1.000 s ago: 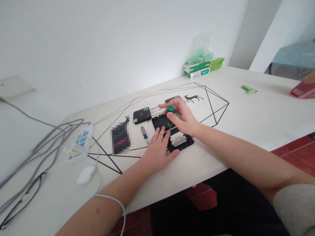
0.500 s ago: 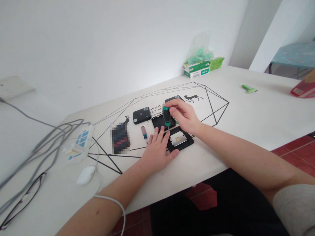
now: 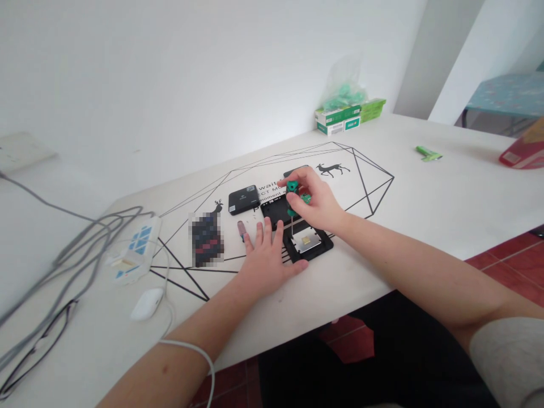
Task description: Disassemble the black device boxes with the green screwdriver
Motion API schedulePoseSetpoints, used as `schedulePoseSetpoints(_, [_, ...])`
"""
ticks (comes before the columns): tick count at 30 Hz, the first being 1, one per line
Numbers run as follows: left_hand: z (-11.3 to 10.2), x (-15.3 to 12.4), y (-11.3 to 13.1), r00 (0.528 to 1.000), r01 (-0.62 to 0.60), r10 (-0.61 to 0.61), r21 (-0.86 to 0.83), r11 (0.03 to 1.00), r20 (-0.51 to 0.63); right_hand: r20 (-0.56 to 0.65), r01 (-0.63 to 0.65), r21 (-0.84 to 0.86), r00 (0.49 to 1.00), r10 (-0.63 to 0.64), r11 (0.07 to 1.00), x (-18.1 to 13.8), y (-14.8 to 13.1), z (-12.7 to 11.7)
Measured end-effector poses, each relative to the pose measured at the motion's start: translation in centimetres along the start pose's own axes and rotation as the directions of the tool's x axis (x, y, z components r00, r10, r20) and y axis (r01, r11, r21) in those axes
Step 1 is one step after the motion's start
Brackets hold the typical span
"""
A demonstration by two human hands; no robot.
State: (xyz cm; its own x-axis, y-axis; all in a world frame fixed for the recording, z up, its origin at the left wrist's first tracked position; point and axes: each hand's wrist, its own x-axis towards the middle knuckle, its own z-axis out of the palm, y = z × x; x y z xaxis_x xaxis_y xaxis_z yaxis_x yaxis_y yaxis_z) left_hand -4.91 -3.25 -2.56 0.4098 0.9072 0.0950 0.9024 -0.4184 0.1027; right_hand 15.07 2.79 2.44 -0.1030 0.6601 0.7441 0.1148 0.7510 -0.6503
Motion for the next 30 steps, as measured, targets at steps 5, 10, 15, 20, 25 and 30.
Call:
schedulePoseSetpoints(5, [-0.3, 0.1, 0.3, 0.996, 0.089, -0.089, 0.02, 0.996, 0.017, -0.011, 0.107, -0.044, 0.994, -0.107, 0.993, 0.1, 0.4, -0.2])
schedulePoseSetpoints(10, [-0.8, 0.2, 0.6, 0.997, 0.073, -0.073, 0.011, 0.997, -0.037, -0.013, 0.098, -0.087, 0.995, -0.099, 0.991, 0.1, 0.8, 0.0])
schedulePoseSetpoints(15, [-0.8, 0.4, 0.5, 0.983, -0.123, 0.099, -0.15, 0.981, -0.157, 0.044, 0.058, -0.095, 0.998, -0.054, 0.994, -0.3, 1.2, 0.6])
schedulePoseSetpoints(20, [-0.2, 1.3, -0.6, 0.932, -0.235, 0.138, -0.266, 0.935, -0.336, -0.023, -0.003, -0.036, 1.0, 0.002, 0.999, -0.3, 0.9, 0.6])
schedulePoseSetpoints(25, [0.0, 1.8, -1.2, 0.916, -0.263, 0.135, -0.314, 0.912, -0.378, -0.071, -0.05, 0.023, 0.996, 0.052, 0.998, 0.0, 0.8, 0.4])
schedulePoseSetpoints(30, [-0.6, 1.6, -1.0, 0.92, -0.173, 0.082, -0.209, 0.962, -0.384, -0.11, -0.046, 0.001, 0.993, 0.045, 0.999, -0.2, 1.1, 0.5])
